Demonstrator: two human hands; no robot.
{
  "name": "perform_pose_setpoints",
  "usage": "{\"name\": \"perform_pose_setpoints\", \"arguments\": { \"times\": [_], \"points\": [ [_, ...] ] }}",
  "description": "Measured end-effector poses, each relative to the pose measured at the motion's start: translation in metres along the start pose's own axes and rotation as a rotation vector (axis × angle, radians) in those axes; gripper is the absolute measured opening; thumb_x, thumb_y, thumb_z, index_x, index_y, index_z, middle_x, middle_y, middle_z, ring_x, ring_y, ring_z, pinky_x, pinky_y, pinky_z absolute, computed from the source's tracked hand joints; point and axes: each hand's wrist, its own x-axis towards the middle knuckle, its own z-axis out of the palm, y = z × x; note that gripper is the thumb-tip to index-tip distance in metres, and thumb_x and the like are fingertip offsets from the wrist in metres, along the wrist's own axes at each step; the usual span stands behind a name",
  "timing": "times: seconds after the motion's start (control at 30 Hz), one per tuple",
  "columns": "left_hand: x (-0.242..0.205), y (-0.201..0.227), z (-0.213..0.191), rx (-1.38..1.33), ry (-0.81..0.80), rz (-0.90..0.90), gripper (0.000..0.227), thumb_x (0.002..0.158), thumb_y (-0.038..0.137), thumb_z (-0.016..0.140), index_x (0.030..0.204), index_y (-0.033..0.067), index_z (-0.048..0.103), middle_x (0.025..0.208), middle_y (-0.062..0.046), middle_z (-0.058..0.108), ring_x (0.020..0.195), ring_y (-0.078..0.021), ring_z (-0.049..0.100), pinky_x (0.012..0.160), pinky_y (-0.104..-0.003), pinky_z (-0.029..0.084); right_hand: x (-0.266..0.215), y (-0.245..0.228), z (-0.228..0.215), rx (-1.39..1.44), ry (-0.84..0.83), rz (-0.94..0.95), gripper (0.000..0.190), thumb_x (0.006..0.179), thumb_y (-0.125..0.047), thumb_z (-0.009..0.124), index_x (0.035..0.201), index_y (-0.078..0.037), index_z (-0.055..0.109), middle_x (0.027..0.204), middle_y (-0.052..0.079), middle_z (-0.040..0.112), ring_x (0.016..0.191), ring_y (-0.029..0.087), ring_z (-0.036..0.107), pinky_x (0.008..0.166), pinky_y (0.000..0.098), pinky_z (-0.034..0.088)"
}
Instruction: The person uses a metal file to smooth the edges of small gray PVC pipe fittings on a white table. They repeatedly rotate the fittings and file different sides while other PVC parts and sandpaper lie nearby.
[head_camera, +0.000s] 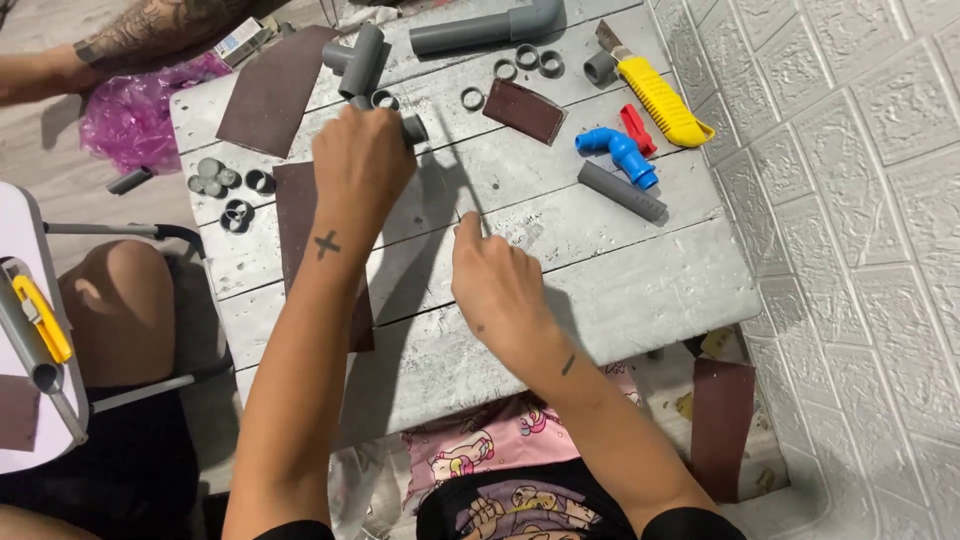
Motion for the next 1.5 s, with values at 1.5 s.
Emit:
{"name": "perform_pose_setpoints", "arguments": {
  "times": [1.5],
  "points": [
    [-0.052, 0.008, -0.007, -0.331, -0.119, -0.216, 0.017, 0.075, 0.011, 0.073, 0.091, 0.0082, 0.079, 0.069, -0.018, 0.066, 0.070, -0.0439, 0.074, 0.057, -0.054, 0.060, -0.058, 0.034, 0.017, -0.190, 0.163, -0.151, 0.034, 0.110, -0.024, 0.037, 0.119, 0.002, 0.056, 0.059, 0.022, 0.067, 0.056, 0.039, 0.073, 0.056, 0.0544, 0.057]
  ]
}}
